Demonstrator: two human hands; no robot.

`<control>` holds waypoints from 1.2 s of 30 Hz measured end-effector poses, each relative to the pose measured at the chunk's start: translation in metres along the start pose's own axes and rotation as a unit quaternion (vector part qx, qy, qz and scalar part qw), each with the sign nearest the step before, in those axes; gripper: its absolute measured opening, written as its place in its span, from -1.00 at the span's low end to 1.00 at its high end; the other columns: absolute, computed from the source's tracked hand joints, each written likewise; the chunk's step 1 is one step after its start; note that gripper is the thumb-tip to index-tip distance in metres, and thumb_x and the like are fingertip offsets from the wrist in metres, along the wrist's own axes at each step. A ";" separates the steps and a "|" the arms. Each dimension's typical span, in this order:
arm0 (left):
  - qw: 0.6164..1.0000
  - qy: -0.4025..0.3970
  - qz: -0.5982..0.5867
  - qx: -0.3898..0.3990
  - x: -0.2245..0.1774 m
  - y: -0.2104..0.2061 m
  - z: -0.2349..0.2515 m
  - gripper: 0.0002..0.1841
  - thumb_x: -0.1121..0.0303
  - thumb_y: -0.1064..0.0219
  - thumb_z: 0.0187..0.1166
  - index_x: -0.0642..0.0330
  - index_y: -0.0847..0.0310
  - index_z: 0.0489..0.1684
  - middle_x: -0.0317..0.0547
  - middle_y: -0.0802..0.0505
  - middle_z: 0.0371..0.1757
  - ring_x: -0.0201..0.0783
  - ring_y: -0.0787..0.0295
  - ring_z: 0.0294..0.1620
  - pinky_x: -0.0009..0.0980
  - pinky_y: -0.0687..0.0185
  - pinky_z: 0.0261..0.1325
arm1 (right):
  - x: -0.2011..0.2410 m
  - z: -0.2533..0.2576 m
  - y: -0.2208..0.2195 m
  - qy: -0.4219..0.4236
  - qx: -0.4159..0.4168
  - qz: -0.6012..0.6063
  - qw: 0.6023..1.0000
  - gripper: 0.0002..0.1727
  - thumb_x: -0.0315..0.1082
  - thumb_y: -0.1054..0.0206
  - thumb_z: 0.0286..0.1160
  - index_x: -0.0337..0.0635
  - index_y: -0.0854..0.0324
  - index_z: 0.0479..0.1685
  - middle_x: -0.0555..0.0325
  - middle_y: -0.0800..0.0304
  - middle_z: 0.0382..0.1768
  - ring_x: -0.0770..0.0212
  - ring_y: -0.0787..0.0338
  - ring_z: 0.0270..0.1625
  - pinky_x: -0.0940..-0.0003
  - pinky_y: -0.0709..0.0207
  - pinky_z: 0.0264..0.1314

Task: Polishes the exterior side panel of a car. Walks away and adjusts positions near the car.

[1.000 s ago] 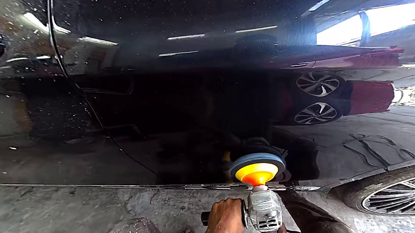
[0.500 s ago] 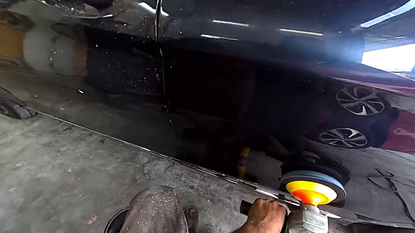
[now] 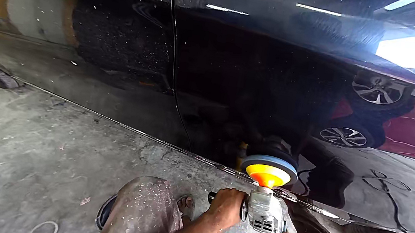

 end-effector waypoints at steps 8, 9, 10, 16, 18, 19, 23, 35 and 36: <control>1.000 -0.029 0.011 -0.004 -0.023 0.001 0.006 -0.69 0.16 -0.36 0.49 0.19 -0.74 0.00 0.13 -0.89 -0.01 0.16 -0.84 0.11 0.20 -0.65 0.12 | -0.010 0.000 0.011 -0.011 -0.029 0.009 0.999 -0.23 -0.38 -0.69 0.07 -0.53 -0.54 0.39 -0.23 -0.85 0.15 0.05 -0.86 0.25 0.09 -0.62 0.50; 0.999 -0.040 0.014 0.001 -0.032 0.000 0.008 -0.69 0.18 -0.36 0.50 0.21 -0.73 0.01 0.14 -0.88 0.00 0.17 -0.83 0.11 0.21 -0.64 0.11 | -0.014 -0.001 0.016 -0.012 -0.039 0.015 0.999 -0.24 -0.39 -0.69 0.05 -0.54 -0.54 0.36 -0.22 -0.86 0.13 0.07 -0.86 0.24 0.12 -0.64 0.48; 0.999 -0.051 0.018 0.004 -0.042 -0.001 0.010 -0.70 0.19 -0.36 0.50 0.21 -0.73 0.00 0.14 -0.88 -0.01 0.17 -0.84 0.10 0.21 -0.65 0.10 | -0.019 -0.002 0.021 -0.016 -0.048 0.020 0.999 -0.22 -0.40 -0.70 0.01 -0.57 -0.53 0.34 -0.25 -0.85 0.13 0.06 -0.85 0.24 0.11 -0.64 0.47; 0.996 -0.092 0.009 0.014 -0.066 -0.012 0.020 -0.74 0.25 -0.39 0.47 0.22 -0.72 -0.04 0.13 -0.87 -0.04 0.17 -0.83 0.04 0.21 -0.65 0.02 | -0.048 -0.007 0.038 -0.048 -0.051 0.038 0.997 -0.12 -0.48 -0.74 -0.03 -0.65 -0.42 0.42 -0.36 -0.75 0.26 0.02 -0.78 0.37 0.15 -0.58 0.55; 0.995 -0.096 -0.004 0.007 -0.056 -0.014 0.021 -0.75 0.25 -0.39 0.46 0.21 -0.71 -0.06 0.13 -0.87 -0.06 0.18 -0.83 0.02 0.22 -0.65 0.00 | -0.044 -0.006 0.037 -0.039 -0.052 0.031 0.997 -0.12 -0.47 -0.75 -0.03 -0.65 -0.42 0.41 -0.35 -0.75 0.26 0.03 -0.78 0.37 0.17 -0.58 0.55; 0.995 -0.095 -0.013 0.002 -0.048 -0.014 0.020 -0.75 0.24 -0.38 0.47 0.21 -0.71 -0.07 0.13 -0.87 -0.07 0.18 -0.83 0.02 0.22 -0.65 0.00 | -0.039 -0.005 0.035 -0.034 -0.048 0.035 0.998 -0.12 -0.48 -0.74 -0.03 -0.65 -0.42 0.41 -0.35 -0.76 0.25 0.04 -0.78 0.36 0.17 -0.59 0.54; 0.995 -0.085 -0.048 -0.016 -0.011 -0.011 0.016 -0.72 0.22 -0.40 0.46 0.23 -0.72 -0.06 0.16 -0.88 -0.05 0.21 -0.83 0.05 0.27 -0.63 0.05 | -0.013 -0.005 0.021 -0.031 -0.024 0.020 0.999 -0.17 -0.51 -0.67 0.05 -0.68 -0.40 0.42 -0.40 -0.73 0.26 -0.04 -0.78 0.35 0.11 -0.60 0.52; 0.982 0.013 -0.163 -0.095 0.112 -0.005 -0.003 -0.49 0.12 -0.55 0.35 0.34 -0.71 0.15 0.22 -0.84 0.18 0.17 -0.75 0.30 0.17 -0.55 0.40 | 0.056 0.001 -0.027 0.096 0.041 -0.204 0.973 -0.33 -0.36 -0.64 0.08 -0.40 -0.63 0.32 -0.30 -0.80 0.19 -0.31 -0.74 0.32 -0.41 -0.39 0.51; 0.980 0.019 -0.169 -0.101 0.117 -0.003 -0.005 -0.46 0.12 -0.55 0.36 0.35 -0.70 0.19 0.22 -0.84 0.19 0.15 -0.75 0.32 0.15 -0.54 0.42 | 0.060 0.001 -0.031 0.106 0.040 -0.211 0.971 -0.34 -0.37 -0.64 0.05 -0.38 -0.65 0.29 -0.27 -0.81 0.18 -0.29 -0.75 0.30 -0.41 -0.39 0.50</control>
Point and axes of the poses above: each hand's wrist, its own z-axis towards the middle knuckle, its own y-axis out of the back of the hand, x = y × z, the point moved 5 cm from there along z, towards the middle knuckle
